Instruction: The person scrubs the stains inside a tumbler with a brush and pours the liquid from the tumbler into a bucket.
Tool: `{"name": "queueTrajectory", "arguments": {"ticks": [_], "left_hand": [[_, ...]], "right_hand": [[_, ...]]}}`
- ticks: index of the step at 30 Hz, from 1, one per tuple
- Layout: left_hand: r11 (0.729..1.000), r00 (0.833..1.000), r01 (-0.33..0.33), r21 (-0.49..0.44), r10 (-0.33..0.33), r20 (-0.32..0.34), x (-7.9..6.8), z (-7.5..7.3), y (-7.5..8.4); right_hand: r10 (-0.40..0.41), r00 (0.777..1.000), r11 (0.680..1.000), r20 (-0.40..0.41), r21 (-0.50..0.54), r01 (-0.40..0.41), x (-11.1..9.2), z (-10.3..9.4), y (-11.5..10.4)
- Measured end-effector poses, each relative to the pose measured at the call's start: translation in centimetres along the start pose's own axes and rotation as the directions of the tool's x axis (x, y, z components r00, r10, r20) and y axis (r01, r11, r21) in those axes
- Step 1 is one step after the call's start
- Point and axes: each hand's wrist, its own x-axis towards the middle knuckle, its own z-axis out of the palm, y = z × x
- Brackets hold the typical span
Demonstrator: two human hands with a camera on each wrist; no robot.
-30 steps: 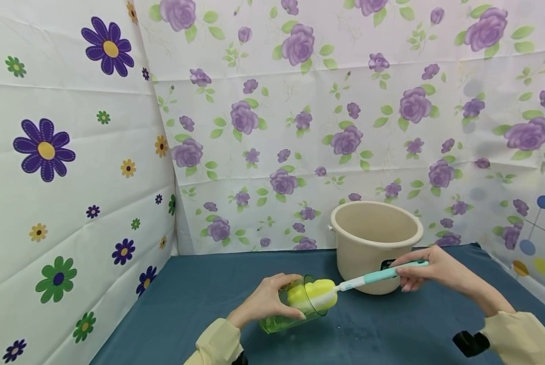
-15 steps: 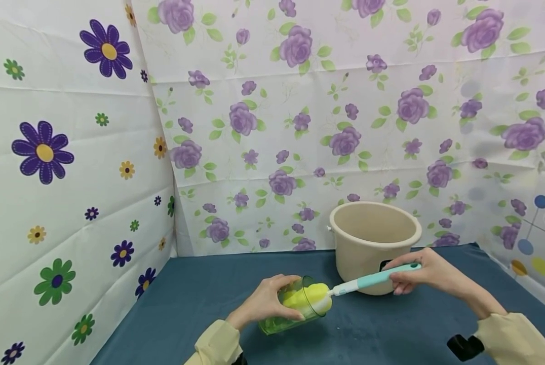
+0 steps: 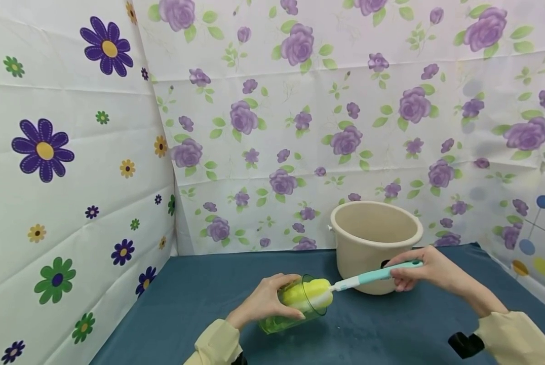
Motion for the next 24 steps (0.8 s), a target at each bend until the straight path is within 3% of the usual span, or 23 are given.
{"name": "queueTrajectory", "arguments": {"ticks": [24], "left_hand": [[1.000, 1.000, 0.016, 0.015, -0.016, 0.011, 0.17, 0.02, 0.37]], "right_hand": [[0.049, 0.999, 0.998, 0.001, 0.030, -0.049, 0.00, 0.75, -0.28]]}}
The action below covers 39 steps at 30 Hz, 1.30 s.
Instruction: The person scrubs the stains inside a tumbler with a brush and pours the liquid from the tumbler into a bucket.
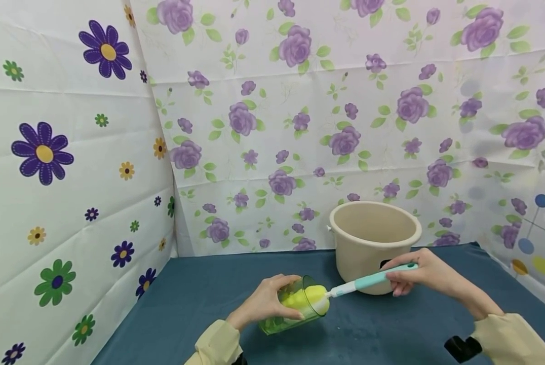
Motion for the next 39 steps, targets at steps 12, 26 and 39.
{"name": "queueTrajectory", "arguments": {"ticks": [12, 26, 39], "left_hand": [[1.000, 1.000, 0.002, -0.002, -0.002, 0.001, -0.1, -0.1, -0.1], [1.000, 1.000, -0.007, 0.001, 0.007, 0.019, 0.1, 0.1, 0.1], [1.000, 1.000, -0.001, -0.010, 0.001, 0.027, 0.3, -0.1, 0.1]], "right_hand": [[-0.034, 0.999, 0.999, -0.022, -0.041, 0.033, 0.3, -0.3, -0.2], [-0.038, 0.999, 0.999, 0.028, 0.040, 0.037, 0.3, 0.3, 0.1], [-0.043, 0.999, 0.999, -0.028, -0.023, 0.043, 0.4, 0.1, -0.3]]}}
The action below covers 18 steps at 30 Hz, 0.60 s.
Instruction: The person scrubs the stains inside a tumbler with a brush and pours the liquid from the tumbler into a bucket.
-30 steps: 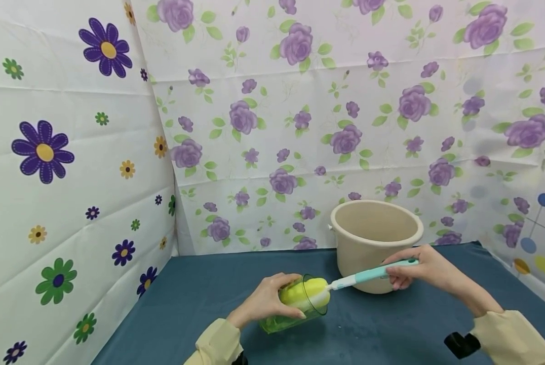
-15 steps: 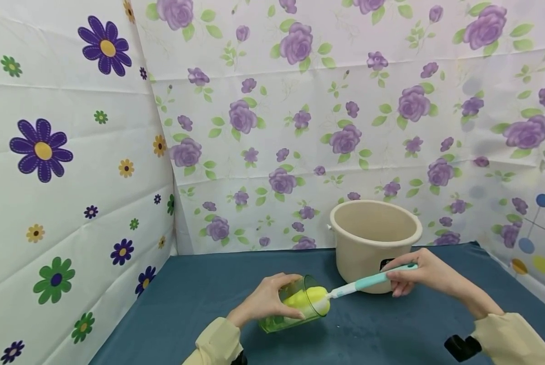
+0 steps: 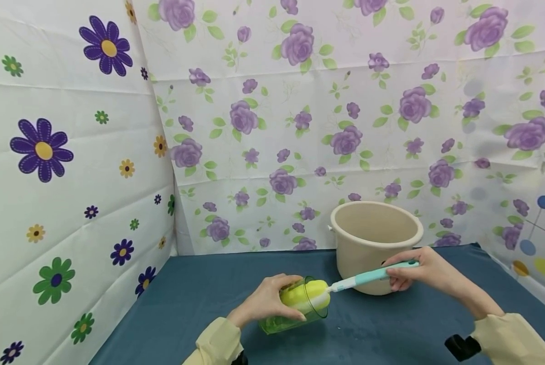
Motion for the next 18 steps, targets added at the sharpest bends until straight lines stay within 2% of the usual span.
{"name": "queueTrajectory", "arguments": {"ticks": [13, 18], "left_hand": [[1.000, 1.000, -0.002, 0.021, 0.002, 0.018, 0.10, -0.20, 0.26], [1.000, 1.000, -0.014, 0.017, 0.014, 0.009, 0.02, -0.17, 0.22]], "right_hand": [[-0.032, 0.997, 0.998, 0.074, 0.061, 0.028, -0.40, -0.27, -0.03], [-0.044, 0.998, 0.998, 0.043, 0.052, 0.042, -0.26, 0.03, -0.06]]}}
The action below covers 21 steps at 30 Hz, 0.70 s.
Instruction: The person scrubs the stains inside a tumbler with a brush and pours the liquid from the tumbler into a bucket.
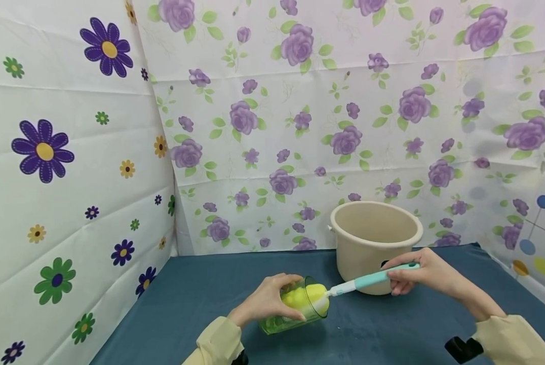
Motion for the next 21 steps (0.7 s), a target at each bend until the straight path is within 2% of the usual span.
{"name": "queueTrajectory", "arguments": {"ticks": [4, 13, 21], "left_hand": [[1.000, 1.000, -0.006, -0.004, 0.006, -0.012, -0.01, 0.07, -0.10], [1.000, 1.000, -0.004, -0.012, 0.004, -0.019, -0.14, 0.08, -0.18], [1.000, 0.999, 0.018, -0.013, -0.019, -0.039, -0.46, 0.04, -0.23]], "right_hand": [[0.004, 0.999, 1.000, -0.042, -0.023, -0.005, 0.10, 0.00, -0.19], [0.020, 0.998, 0.996, -0.055, -0.083, -0.025, -0.23, -0.48, -0.20], [0.067, 0.997, 0.996, -0.048, -0.053, -0.069, -0.71, -0.74, -0.01]]}}
